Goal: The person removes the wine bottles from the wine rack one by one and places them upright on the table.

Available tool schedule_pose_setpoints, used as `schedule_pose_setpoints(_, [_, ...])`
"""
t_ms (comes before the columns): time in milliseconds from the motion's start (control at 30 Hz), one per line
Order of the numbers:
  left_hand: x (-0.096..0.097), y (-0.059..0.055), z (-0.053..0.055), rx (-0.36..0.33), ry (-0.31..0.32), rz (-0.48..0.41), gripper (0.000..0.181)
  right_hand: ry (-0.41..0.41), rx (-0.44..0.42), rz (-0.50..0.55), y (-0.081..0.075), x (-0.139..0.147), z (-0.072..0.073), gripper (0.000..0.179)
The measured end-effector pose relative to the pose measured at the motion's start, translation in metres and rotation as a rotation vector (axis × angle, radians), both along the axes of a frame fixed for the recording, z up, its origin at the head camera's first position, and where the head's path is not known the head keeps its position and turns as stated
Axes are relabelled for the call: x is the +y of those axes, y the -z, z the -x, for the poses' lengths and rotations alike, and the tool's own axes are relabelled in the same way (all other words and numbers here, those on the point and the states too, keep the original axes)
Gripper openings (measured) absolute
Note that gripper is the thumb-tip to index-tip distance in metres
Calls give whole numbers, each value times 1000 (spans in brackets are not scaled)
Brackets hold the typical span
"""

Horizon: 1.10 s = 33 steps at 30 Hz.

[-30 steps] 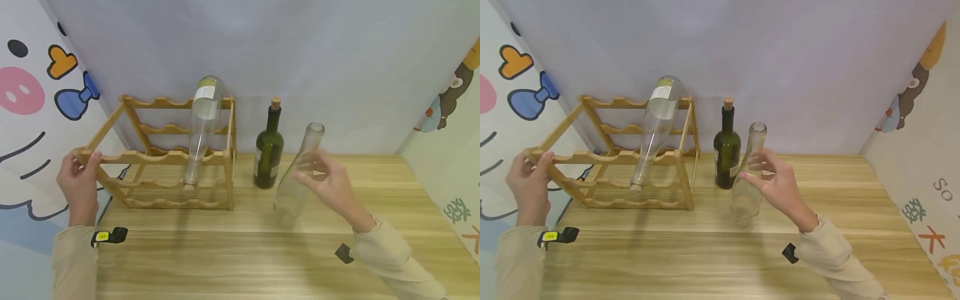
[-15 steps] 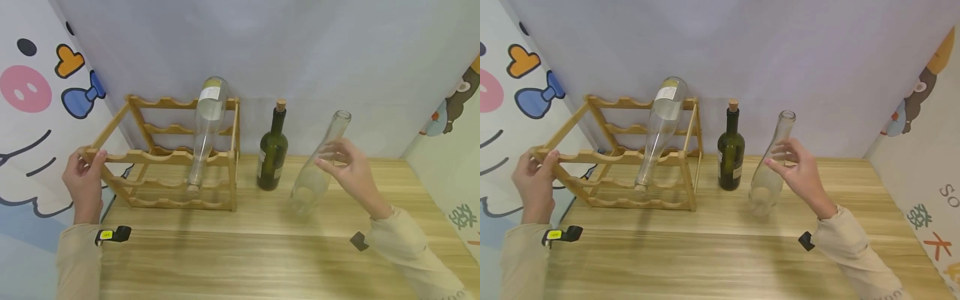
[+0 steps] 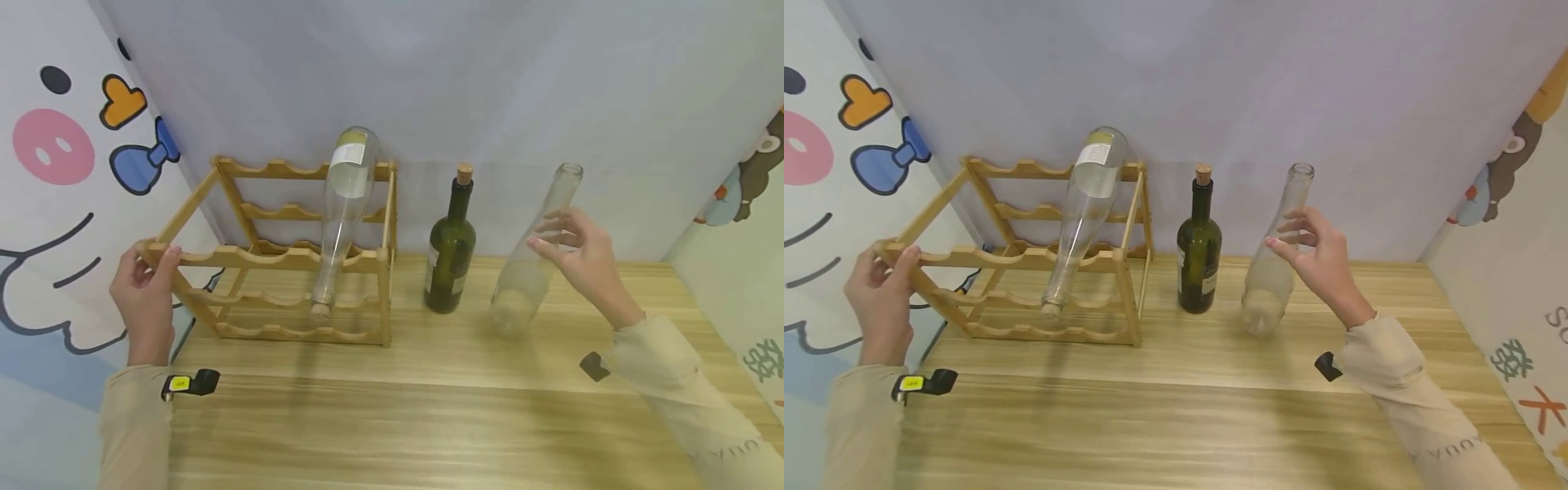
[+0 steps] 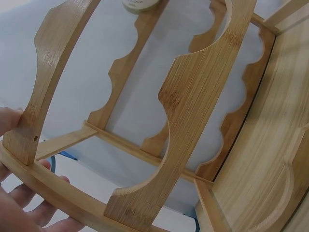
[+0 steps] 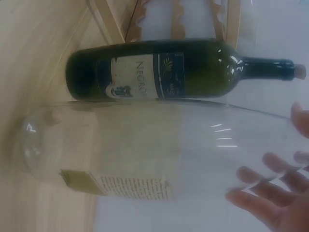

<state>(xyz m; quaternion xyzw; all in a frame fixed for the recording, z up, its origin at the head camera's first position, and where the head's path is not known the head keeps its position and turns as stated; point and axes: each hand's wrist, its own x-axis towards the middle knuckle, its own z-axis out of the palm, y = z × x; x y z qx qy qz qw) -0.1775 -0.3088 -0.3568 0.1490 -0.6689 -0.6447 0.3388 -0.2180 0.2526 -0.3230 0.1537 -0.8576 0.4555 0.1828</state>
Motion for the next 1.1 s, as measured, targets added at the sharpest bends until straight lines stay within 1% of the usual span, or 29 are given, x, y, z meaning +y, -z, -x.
schedule_pose_setpoints(67, [0, 0, 0, 5, 3, -7, 40, 10, -7, -3, 0, 2, 4, 40])
schedule_pose_setpoints(300, [0, -1, -1, -8, 12, -4, 40, 44, -43, -19, 2, 7, 18, 42])
schedule_pose_setpoints(467, [-1, 0, 0, 11, 24, 0, 40, 60, -55, 1, 4, 9, 27, 43])
schedule_pose_setpoints(700, [-4, 0, 0, 26, 16, 9, 40, 60, -47, 9, 5, 7, 35, 44])
schedule_pose_setpoints(967, [-3, -1, 0, 39, 32, -25, 41, 61, -78, 13, 10, 8, 44, 46])
schedule_pose_setpoints(1100, [-3, -1, -1, 30, 29, -16, 41, 63, -93, 10, 13, 8, 45, 46])
